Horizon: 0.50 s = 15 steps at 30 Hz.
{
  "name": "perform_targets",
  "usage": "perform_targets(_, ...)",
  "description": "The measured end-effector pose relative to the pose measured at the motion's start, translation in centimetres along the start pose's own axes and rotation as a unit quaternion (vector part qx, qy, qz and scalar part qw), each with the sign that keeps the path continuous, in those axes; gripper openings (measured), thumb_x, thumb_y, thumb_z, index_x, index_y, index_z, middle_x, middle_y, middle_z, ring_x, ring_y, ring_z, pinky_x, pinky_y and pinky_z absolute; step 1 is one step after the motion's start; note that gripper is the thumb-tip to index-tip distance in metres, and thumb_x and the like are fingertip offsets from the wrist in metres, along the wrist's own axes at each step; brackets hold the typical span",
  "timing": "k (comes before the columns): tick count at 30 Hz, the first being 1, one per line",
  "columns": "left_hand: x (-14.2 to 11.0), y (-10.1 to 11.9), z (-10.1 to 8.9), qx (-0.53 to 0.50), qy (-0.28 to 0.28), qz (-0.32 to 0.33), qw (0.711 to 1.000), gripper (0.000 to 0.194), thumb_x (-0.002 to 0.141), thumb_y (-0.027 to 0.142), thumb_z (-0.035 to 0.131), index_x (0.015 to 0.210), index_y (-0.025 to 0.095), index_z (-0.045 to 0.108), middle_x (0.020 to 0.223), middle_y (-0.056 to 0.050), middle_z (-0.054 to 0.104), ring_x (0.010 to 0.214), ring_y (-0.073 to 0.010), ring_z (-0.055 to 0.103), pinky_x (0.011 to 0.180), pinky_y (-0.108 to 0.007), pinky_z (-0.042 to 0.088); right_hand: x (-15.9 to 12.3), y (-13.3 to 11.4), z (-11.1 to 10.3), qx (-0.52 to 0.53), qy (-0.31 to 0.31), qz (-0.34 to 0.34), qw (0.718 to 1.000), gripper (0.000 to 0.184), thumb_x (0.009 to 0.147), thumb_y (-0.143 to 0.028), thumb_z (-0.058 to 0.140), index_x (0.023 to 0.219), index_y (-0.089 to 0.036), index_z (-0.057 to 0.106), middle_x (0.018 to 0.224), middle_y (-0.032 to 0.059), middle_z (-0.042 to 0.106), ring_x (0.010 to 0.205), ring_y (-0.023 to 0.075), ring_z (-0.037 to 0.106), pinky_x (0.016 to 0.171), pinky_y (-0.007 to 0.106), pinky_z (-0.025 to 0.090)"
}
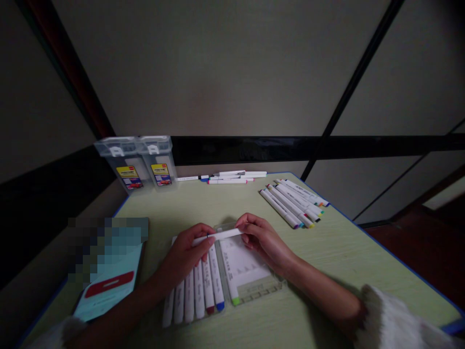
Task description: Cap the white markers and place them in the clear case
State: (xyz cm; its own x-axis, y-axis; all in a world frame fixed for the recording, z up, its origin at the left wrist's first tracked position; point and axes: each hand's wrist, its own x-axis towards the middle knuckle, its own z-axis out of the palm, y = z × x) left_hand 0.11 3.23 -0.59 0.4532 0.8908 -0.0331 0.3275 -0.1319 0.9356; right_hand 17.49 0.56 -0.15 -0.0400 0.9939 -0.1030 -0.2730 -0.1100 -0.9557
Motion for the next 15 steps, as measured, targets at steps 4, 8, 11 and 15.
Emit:
perform_targets(4, 0.05, 0.05, -0.01, 0.002, 0.0, 0.002, 1.0, 0.017, 0.075, 0.031, 0.045, 0.08, 0.016, 0.052, 0.045, 0.009, 0.041, 0.039, -0.0069, 0.034, 0.041, -0.019, 0.027, -0.02, -0.1, 0.0, 0.001, -0.001, 0.002, 1.0, 0.003, 0.063, -0.017, 0.052, 0.063, -0.016, 0.049, 0.043, -0.0063, 0.04, 0.04, 0.0055, 0.031, 0.042, 0.022, 0.018)
perform_targets(8, -0.01, 0.43, 0.12, -0.016, 0.003, -0.005, 1.0, 0.019, 0.075, 0.033, 0.044, 0.076, 0.015, 0.051, 0.043, 0.009, 0.042, 0.038, -0.0068, 0.033, 0.041, -0.019, 0.027, -0.03, -0.03, 0.03, -0.001, -0.002, -0.001, 1.0, 0.003, 0.063, -0.017, 0.052, 0.062, -0.016, 0.049, 0.043, -0.0063, 0.04, 0.039, 0.0056, 0.031, 0.042, 0.022, 0.018)
perform_targets(11, -0.01, 0.36, 0.2, -0.055, 0.015, 0.015, 0.998, 0.023, 0.076, 0.036, 0.041, 0.072, 0.015, 0.051, 0.04, 0.01, 0.037, 0.037, -0.0068, 0.033, 0.041, -0.019, 0.027, -0.02, 0.03, 0.02, -0.001, -0.004, 0.003, 1.0, 0.004, 0.063, -0.018, 0.052, 0.063, -0.016, 0.049, 0.044, -0.0063, 0.04, 0.04, 0.0055, 0.031, 0.042, 0.022, 0.019)
perform_targets(15, 0.05, 0.12, 0.21, -0.082, 0.021, 0.017, 0.996, 0.027, 0.077, 0.039, 0.039, 0.072, 0.015, 0.051, 0.038, 0.011, 0.033, 0.036, -0.0071, 0.032, 0.041, -0.02, 0.028, 0.0, 0.01, 0.02, -0.004, -0.004, 0.006, 1.0, 0.005, 0.062, -0.019, 0.052, 0.063, -0.015, 0.049, 0.043, -0.0064, 0.04, 0.04, 0.0053, 0.032, 0.042, 0.021, 0.019)
